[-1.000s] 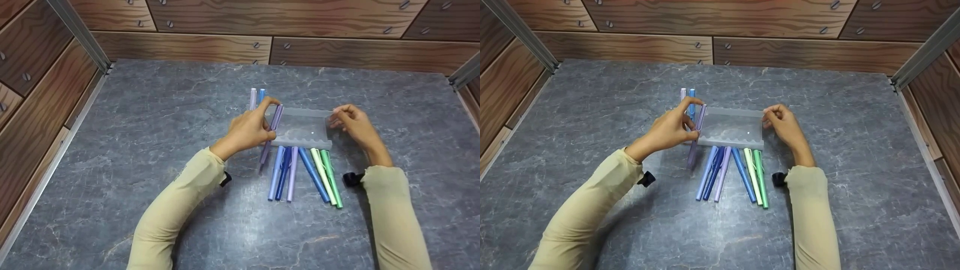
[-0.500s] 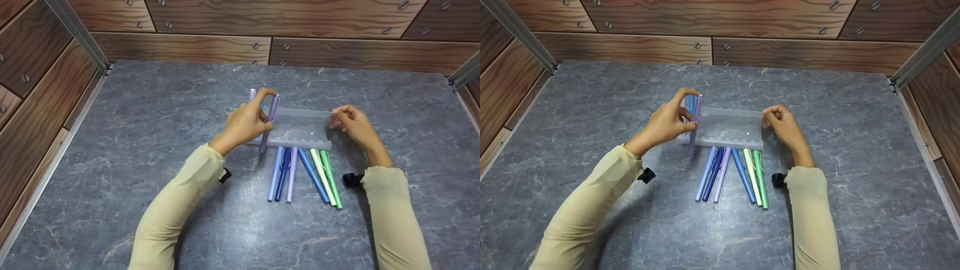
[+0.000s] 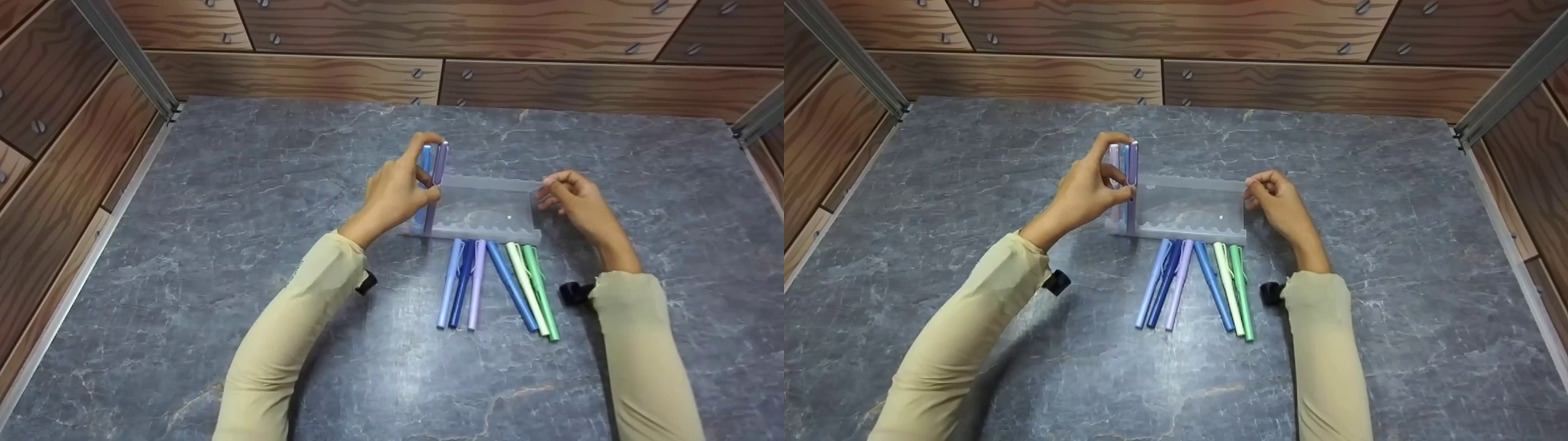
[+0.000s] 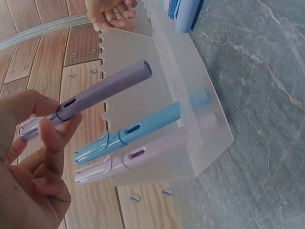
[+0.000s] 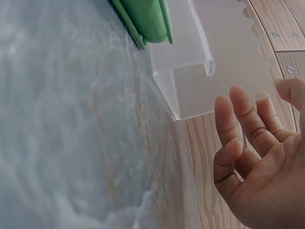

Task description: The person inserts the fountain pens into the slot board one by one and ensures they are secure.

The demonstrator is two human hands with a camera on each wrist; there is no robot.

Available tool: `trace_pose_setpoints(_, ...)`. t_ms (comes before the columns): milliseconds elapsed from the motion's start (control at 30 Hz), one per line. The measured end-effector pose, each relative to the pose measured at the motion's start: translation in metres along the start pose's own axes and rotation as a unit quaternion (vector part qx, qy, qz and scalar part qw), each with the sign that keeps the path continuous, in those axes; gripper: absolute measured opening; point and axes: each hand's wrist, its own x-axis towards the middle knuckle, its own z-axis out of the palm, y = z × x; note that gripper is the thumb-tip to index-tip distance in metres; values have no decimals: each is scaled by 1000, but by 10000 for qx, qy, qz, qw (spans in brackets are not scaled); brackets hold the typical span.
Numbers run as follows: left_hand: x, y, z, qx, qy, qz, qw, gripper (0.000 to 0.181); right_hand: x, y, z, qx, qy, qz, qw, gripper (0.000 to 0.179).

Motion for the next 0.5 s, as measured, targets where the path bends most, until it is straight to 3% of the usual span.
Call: trace_pose_setpoints(500,3,-1,8,34,446,68,9990,64,0,0,-1,36,-60,-97,9999,9)
